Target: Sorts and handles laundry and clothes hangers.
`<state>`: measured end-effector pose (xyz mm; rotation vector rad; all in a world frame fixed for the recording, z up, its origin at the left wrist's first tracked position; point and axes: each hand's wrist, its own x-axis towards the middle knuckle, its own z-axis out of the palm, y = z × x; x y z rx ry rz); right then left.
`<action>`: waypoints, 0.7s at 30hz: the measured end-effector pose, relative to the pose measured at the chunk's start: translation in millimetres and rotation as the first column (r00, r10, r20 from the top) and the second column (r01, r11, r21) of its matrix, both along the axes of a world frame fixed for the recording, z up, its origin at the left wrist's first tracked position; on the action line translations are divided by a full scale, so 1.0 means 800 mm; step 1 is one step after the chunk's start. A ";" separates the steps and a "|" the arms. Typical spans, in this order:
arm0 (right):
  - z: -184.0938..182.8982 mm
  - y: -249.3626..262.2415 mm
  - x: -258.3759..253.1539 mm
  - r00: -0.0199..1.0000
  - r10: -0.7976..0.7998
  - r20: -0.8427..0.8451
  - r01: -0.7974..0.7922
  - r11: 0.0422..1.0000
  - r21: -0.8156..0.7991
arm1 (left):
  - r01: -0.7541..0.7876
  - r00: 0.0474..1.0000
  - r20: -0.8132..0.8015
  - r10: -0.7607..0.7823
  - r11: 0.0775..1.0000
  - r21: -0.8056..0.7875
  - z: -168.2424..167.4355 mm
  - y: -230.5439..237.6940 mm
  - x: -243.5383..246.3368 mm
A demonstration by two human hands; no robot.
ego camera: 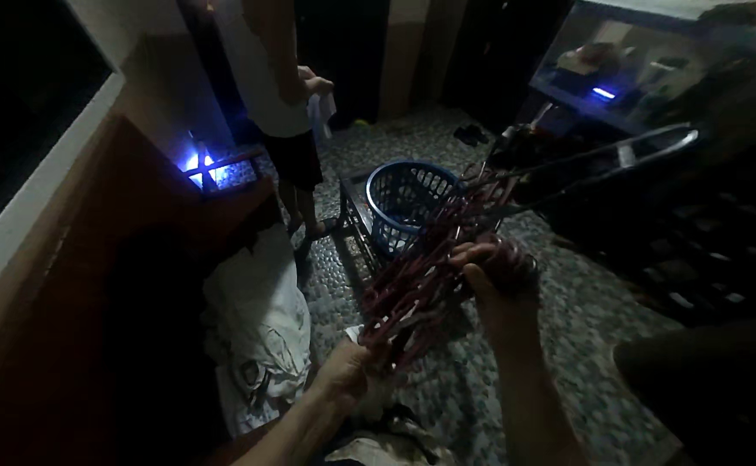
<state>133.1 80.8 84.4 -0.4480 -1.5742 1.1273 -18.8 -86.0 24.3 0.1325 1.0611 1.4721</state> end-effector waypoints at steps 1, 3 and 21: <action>0.003 -0.009 -0.008 0.997 -0.066 0.026 0.066 0.998 0.020 | -0.053 0.997 -0.050 0.053 0.999 0.005 -0.006 0.005 0.003; 0.001 -0.023 -0.024 0.981 -0.186 0.050 0.185 0.982 0.035 | -0.097 0.975 -0.205 0.091 0.995 -0.019 -0.011 0.011 0.007; -0.069 -0.038 -0.066 0.949 -0.301 0.100 0.276 0.940 0.202 | 0.254 0.848 -0.497 -0.186 0.965 0.073 0.000 0.027 -0.012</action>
